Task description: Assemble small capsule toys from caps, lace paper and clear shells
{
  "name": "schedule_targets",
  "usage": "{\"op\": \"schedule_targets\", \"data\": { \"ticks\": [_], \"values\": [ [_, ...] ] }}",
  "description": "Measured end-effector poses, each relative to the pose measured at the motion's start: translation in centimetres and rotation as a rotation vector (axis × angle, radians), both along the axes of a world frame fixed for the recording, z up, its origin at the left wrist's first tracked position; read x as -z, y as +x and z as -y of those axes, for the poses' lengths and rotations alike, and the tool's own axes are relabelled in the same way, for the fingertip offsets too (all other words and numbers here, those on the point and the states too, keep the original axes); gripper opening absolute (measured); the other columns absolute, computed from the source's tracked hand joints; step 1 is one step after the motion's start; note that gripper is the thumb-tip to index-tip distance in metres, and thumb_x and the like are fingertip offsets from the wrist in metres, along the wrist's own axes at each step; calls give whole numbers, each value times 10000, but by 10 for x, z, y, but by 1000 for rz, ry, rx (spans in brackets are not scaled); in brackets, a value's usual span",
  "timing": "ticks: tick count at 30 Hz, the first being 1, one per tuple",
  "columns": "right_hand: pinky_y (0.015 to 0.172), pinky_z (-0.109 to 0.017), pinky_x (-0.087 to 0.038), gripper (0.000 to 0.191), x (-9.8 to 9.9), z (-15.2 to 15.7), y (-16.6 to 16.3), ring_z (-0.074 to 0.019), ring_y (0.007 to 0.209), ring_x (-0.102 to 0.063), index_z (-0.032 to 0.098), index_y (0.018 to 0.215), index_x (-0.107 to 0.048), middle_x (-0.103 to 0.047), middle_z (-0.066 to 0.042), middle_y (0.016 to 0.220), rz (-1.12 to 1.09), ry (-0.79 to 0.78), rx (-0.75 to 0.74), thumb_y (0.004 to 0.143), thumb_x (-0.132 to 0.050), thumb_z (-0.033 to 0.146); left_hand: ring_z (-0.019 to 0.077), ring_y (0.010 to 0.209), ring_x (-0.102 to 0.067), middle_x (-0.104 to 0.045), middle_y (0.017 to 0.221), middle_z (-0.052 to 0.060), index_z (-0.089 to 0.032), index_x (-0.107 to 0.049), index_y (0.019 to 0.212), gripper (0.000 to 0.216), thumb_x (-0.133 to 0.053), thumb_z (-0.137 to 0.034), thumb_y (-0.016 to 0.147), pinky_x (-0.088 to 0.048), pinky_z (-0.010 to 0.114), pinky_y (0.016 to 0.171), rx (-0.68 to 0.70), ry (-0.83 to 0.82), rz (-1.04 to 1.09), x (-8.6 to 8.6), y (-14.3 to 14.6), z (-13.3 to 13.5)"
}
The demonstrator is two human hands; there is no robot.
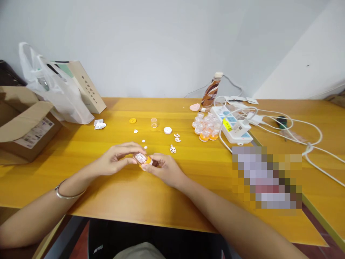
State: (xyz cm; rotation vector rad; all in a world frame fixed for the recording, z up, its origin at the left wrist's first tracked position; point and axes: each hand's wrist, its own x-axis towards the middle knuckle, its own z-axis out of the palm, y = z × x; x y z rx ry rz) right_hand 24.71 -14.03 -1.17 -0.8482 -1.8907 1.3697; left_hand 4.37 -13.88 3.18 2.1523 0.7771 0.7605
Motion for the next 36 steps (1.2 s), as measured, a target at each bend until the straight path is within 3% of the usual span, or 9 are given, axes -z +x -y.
{"op": "schedule_targets", "data": {
  "ticks": [4,7,12,19,22,25,29,33,36],
  "values": [
    [543,-210,-356,292,0,0,-3,-78,572,-421,154,802,-621,-516,16,655,-87,-164,-51,760,-553,435,181,1049,-525,-551,1155,93,-220,-533,1168,328,-486,-190,845,-428,344,912,71,-102,22,-5,-4,0],
    [580,-230,-385,282,-1,0,-3,-97,610,-456,173,868,-635,-550,0,697,-31,-43,34,759,-556,421,189,1097,-502,-520,1210,85,-240,-514,1190,371,-525,-198,821,-426,351,928,-2,-104,37,-3,-3,1],
    [590,-238,-389,237,-3,1,0,-106,606,-460,184,847,-651,-530,-6,672,108,196,163,751,-579,388,153,857,-608,-628,992,73,-185,-538,1125,335,-569,-234,795,-496,305,800,-148,-120,91,7,4,2],
    [546,-211,-369,295,-4,0,-2,-81,562,-422,159,727,-639,-525,11,635,-147,-249,-36,754,-550,438,199,1153,-474,-507,1226,108,-195,-546,1084,239,-465,-188,859,-423,355,938,91,-226,201,1,2,4],
    [558,-212,-364,292,-7,0,-3,-86,593,-438,163,756,-650,-551,7,670,-144,-251,-3,721,-588,446,216,1212,-406,-472,1254,111,-224,-459,1184,391,-559,-213,806,-401,364,953,-24,-181,194,0,3,5],
    [540,-207,-343,308,-5,0,-4,-78,573,-420,158,766,-649,-543,16,645,-106,-243,0,705,-604,456,174,988,-554,-581,1045,87,-190,-508,1084,277,-546,-237,814,-458,327,845,-167,-141,168,1,3,2],
    [529,-205,-327,302,-2,-1,-5,-72,554,-402,158,766,-645,-538,21,640,-94,-257,0,701,-608,451,201,1109,-492,-546,1159,98,-195,-552,1050,225,-519,-197,827,-414,365,915,53,-174,94,-2,-3,-2],
    [553,-208,-329,273,0,-2,-5,-71,570,-414,162,787,-644,-548,22,674,-113,-258,-5,705,-613,421,174,981,-558,-575,1109,91,-203,-518,1119,334,-575,-239,792,-452,331,848,-133,-118,63,-1,-5,-4],
    [536,-210,-310,286,0,-3,-4,-71,553,-394,153,776,-641,-521,27,635,-65,-252,-27,715,-599,429,150,886,-586,-627,959,65,-179,-575,1015,210,-532,-249,823,-460,317,828,-64,-165,-2,0,-6,-5]
  ]
}}
